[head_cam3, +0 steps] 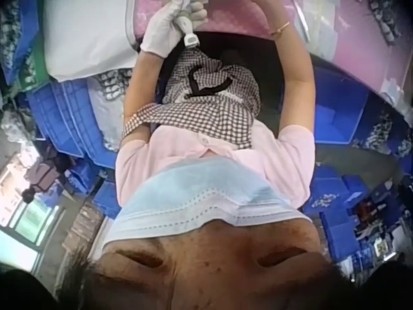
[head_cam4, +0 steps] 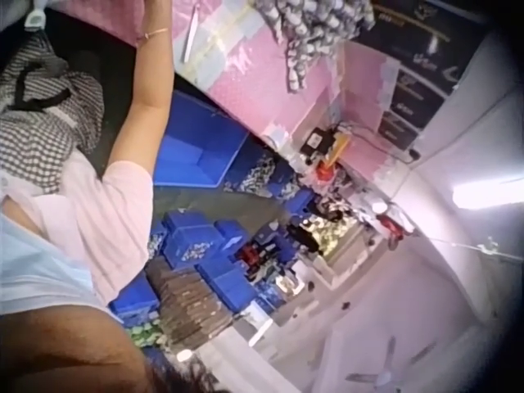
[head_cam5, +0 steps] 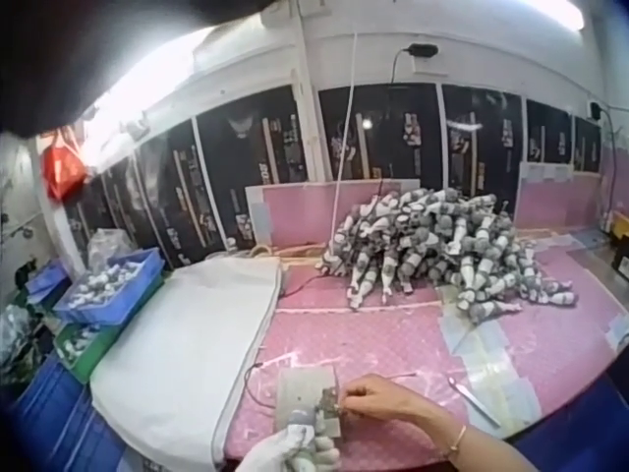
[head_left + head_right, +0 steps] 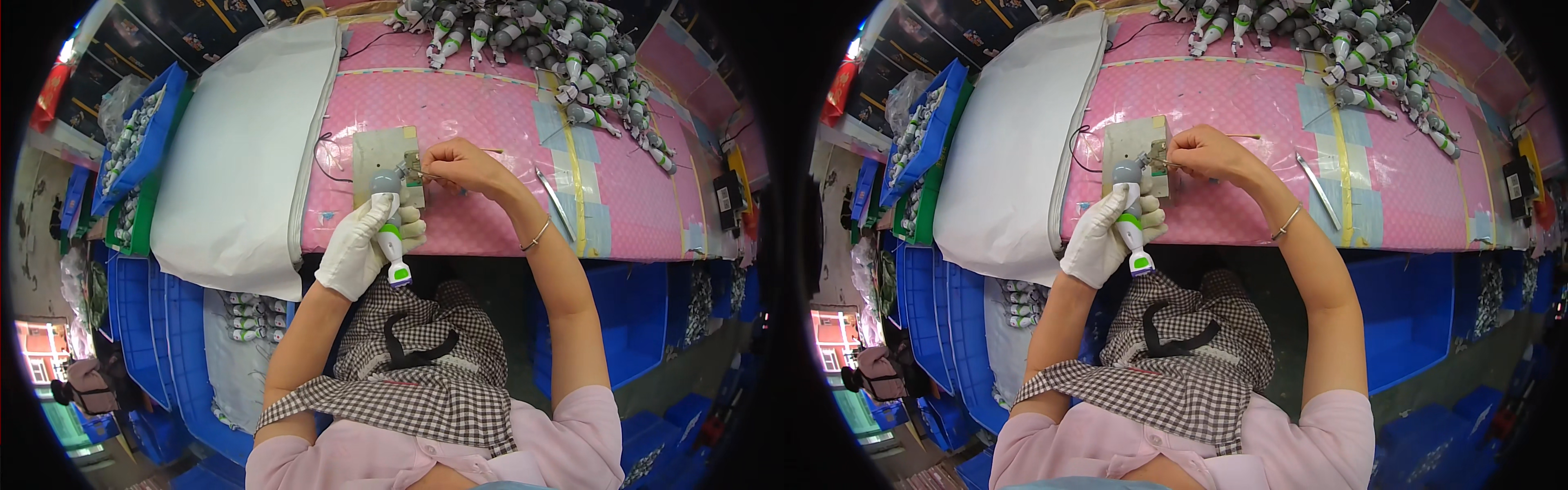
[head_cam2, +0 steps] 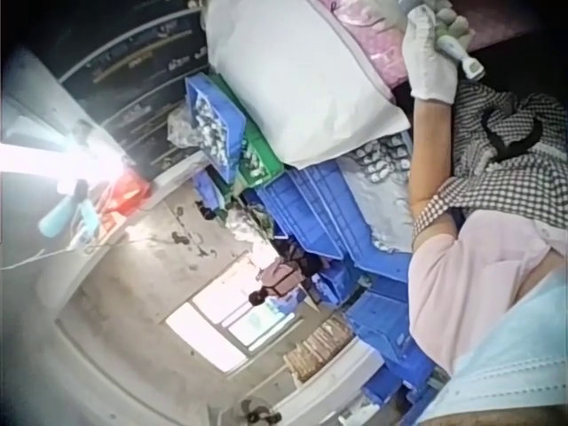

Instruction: Assembling and organizing snowman-themed toys on a factory production line.

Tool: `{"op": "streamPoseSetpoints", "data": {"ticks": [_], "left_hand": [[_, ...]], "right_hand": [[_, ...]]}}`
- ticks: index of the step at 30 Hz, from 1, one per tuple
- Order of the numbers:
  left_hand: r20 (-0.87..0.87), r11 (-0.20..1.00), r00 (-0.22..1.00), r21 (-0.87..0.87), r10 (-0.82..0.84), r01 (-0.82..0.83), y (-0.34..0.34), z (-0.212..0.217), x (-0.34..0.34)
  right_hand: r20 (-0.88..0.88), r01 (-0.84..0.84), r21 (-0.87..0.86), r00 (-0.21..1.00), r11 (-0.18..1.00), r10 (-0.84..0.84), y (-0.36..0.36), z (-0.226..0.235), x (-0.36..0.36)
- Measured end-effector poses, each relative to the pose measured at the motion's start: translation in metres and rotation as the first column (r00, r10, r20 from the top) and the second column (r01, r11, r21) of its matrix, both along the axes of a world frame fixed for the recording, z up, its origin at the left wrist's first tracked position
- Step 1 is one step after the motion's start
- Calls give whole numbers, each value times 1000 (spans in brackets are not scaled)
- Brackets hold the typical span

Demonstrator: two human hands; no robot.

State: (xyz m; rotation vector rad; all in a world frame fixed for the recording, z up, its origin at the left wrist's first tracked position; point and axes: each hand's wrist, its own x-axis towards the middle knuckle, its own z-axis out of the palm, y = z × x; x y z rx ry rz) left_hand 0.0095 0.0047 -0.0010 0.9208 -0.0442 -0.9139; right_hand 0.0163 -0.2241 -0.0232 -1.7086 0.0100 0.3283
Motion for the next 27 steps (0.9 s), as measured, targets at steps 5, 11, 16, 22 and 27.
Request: {"op": "streamPoseSetpoints", "data": {"ticks": [5,11,16,22,27], "left_hand": [[-53,994,998,-92,47,-51,-2,-5,0],[-57,995,995,-53,81,-85,-5,-3,-3],[-84,995,994,-57,72,-77,0,-1,-6],[-293,986,955,-138,51,-95,15,2,-10],[-304,987,949,-107,79,-117,13,0,-15]], "right_hand": [[16,38,-34,999,999,-38,5,2,-1],[65,118,-63,991,991,-114,9,-2,-7],[56,303,48,951,952,-305,0,6,-6],[819,815,-574,573,74,36,-34,-17,-24],[833,824,-444,524,352,-178,-15,-16,-40]]}}
